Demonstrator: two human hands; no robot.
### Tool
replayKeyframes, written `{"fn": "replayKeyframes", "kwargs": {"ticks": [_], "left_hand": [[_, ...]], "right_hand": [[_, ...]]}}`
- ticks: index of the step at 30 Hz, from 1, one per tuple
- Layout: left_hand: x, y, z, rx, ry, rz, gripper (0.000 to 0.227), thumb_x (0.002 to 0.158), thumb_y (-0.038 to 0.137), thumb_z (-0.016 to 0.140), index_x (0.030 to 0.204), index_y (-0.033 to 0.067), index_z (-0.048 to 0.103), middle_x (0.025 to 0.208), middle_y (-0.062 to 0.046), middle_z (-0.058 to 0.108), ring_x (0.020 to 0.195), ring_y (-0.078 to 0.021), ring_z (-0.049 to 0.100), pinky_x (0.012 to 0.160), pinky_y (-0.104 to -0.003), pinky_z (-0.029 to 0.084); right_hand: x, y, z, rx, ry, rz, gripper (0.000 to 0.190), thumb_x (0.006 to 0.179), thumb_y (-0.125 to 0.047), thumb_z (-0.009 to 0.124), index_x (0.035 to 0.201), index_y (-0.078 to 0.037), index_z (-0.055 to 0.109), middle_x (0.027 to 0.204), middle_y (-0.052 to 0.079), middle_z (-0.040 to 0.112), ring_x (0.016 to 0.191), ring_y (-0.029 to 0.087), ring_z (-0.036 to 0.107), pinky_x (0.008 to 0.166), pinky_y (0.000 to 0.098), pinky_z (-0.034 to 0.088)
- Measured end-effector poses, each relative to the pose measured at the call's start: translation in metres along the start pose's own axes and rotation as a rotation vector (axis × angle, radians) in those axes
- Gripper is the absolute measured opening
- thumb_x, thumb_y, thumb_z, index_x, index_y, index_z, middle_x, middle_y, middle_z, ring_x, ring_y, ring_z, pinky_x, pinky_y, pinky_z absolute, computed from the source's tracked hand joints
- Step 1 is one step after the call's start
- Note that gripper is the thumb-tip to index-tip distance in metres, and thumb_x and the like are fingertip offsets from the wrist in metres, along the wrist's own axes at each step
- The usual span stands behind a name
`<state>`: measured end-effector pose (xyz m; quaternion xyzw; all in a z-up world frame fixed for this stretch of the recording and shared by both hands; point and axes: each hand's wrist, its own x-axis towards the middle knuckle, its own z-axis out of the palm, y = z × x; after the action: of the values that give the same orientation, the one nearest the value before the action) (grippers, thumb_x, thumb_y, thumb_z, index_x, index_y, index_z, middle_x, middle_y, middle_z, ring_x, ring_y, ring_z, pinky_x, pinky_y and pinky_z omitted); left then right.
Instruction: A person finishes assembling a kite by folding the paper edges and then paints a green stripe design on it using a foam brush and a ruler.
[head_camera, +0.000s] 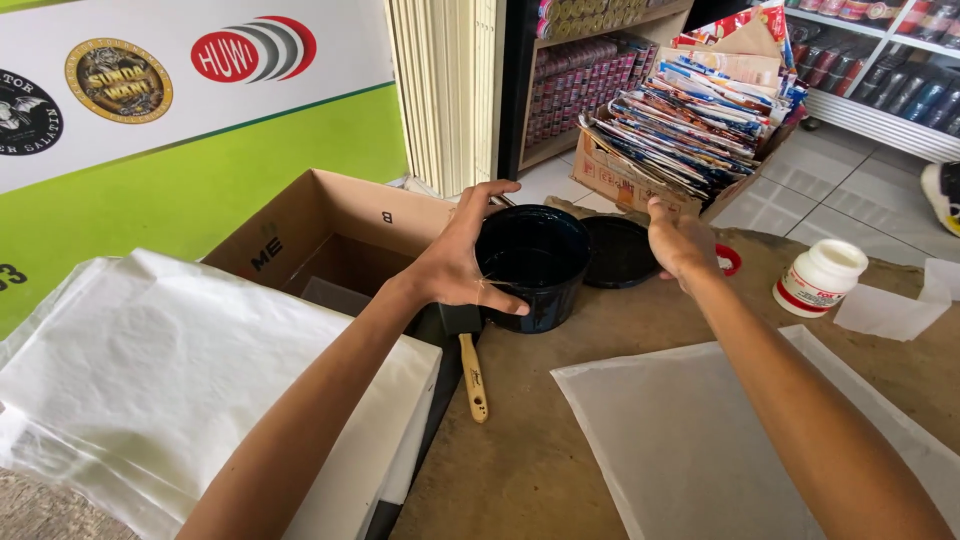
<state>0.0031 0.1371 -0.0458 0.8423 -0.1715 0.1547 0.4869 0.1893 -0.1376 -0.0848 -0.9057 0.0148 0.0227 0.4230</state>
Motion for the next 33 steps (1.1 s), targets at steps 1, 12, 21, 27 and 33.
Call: {"fn": "replayKeyframes", "kwargs": {"ticks": [1, 12, 21, 27, 33], "left_hand": [[-0.001, 0.001, -0.001, -0.001, 0.001, 0.0, 0.128, 0.045, 0.034, 0.105, 0.15, 0.0209, 0.034, 0.149, -0.023, 0.034, 0.143, -0.0508, 0.04, 0.119, -0.068, 0.03], [-0.003, 0.008, -0.002, 0.055, -0.032, -0.019, 0.128, 0.044, 0.034, 0.104, 0.15, 0.0205, 0.033, 0.147, -0.024, 0.034, 0.142, -0.0526, 0.04, 0.118, -0.068, 0.03], [-0.009, 0.02, -0.01, 0.104, -0.068, -0.071, 0.124, 0.044, 0.031, 0.103, 0.147, 0.0218, 0.036, 0.147, -0.022, 0.036, 0.145, -0.0509, 0.037, 0.12, -0.069, 0.028], [-0.013, 0.027, -0.023, 0.083, -0.042, 0.051, 0.093, 0.048, 0.032, 0.1, 0.129, 0.0185, 0.056, 0.139, -0.018, 0.047, 0.14, -0.0465, 0.042, 0.119, -0.065, 0.031], [-0.012, 0.028, -0.025, 0.085, -0.055, 0.152, 0.062, 0.051, 0.031, 0.1, 0.103, 0.0149, 0.071, 0.115, -0.011, 0.063, 0.119, -0.0359, 0.056, 0.107, -0.056, 0.042]], "right_hand": [[0.009, 0.007, 0.004, -0.001, 0.0, 0.0, 0.083, 0.1, -0.071, 0.046, 0.129, 0.006, 0.062, 0.135, 0.024, 0.054, 0.104, 0.041, 0.068, 0.055, 0.0429, 0.065], [-0.039, -0.019, -0.011, -0.224, 0.216, -0.232, 0.039, 0.096, -0.041, 0.066, 0.118, -0.009, 0.069, 0.123, 0.021, 0.062, 0.123, 0.041, 0.059, 0.096, 0.0513, 0.052], [-0.114, -0.023, -0.02, -0.538, 0.251, -0.674, 0.02, 0.103, -0.031, 0.06, 0.099, -0.012, 0.06, 0.085, 0.014, 0.066, 0.088, 0.04, 0.071, 0.075, 0.0527, 0.056], [-0.18, -0.011, -0.02, -0.32, 0.033, -0.994, 0.017, 0.105, -0.026, 0.053, 0.094, -0.013, 0.057, 0.077, 0.013, 0.059, 0.083, 0.037, 0.067, 0.063, 0.0443, 0.056], [-0.184, -0.001, 0.032, -0.694, 0.067, -1.494, 0.02, 0.1, -0.031, 0.059, 0.084, -0.019, 0.057, 0.074, -0.002, 0.054, 0.07, 0.02, 0.065, 0.052, 0.0316, 0.053]]}}
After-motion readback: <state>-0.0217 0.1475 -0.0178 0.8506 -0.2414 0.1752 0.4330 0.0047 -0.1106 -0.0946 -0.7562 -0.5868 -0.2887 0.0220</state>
